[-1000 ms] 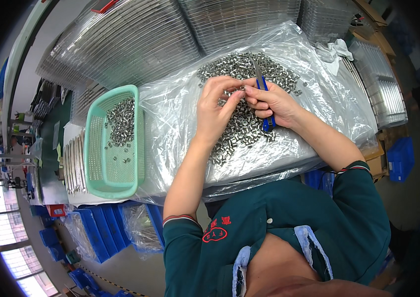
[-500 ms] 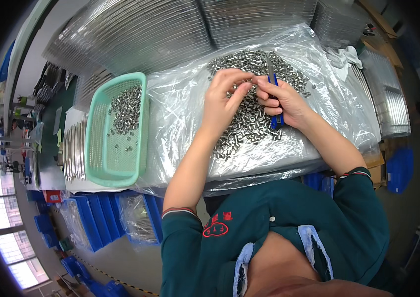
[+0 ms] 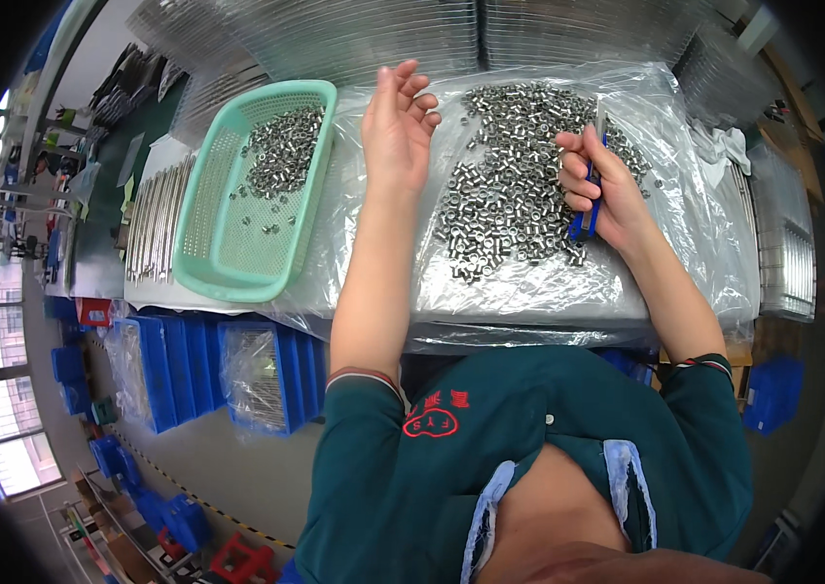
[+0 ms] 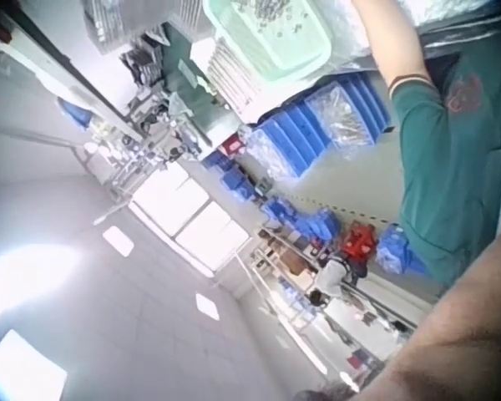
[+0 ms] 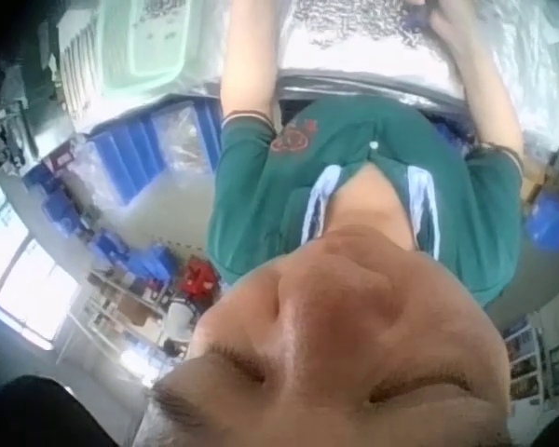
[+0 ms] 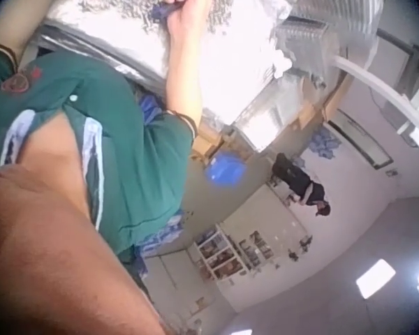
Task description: Picking up individual metal screws from a pile using pliers and placing them into a sorting basket.
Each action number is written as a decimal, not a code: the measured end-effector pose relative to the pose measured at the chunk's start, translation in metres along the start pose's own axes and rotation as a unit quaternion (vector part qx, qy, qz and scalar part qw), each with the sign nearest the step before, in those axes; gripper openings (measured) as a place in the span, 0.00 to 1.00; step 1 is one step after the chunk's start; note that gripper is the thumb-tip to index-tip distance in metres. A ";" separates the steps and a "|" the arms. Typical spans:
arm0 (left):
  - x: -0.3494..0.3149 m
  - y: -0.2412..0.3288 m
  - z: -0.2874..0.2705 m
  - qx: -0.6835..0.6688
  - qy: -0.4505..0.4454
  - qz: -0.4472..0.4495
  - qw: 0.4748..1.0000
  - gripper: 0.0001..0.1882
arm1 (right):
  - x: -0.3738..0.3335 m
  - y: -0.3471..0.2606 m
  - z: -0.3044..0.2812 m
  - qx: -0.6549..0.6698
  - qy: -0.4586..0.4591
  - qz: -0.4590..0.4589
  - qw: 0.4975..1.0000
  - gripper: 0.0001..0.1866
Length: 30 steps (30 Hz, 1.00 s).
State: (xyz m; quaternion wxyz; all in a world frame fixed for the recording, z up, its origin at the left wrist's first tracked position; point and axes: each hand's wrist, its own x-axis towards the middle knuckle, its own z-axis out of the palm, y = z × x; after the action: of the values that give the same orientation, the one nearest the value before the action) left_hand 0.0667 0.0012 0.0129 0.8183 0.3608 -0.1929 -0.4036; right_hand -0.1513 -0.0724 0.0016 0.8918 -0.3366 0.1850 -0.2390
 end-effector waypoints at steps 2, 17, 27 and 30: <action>-0.002 -0.003 0.002 0.144 -0.053 0.008 0.988 0.12 | 0.002 0.000 -0.003 0.009 -0.005 -0.004 1.000 0.20; -0.008 -0.027 -0.013 0.776 -0.165 0.124 0.595 0.08 | -0.002 -0.003 0.002 0.023 -0.004 0.009 1.000 0.17; -0.027 -0.031 0.025 0.276 -0.234 -0.071 0.929 0.08 | -0.003 0.000 0.008 -0.043 0.006 0.050 0.998 0.11; -0.032 -0.036 0.027 0.256 -0.259 -0.097 0.926 0.10 | -0.001 0.003 0.003 -0.038 0.022 0.045 0.998 0.09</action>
State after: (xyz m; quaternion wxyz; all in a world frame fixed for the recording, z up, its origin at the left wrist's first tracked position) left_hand 0.0122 -0.0001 0.0035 0.5770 0.4575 -0.4588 -0.4972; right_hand -0.1499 -0.0685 0.0020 0.8840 -0.3561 0.2287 -0.1984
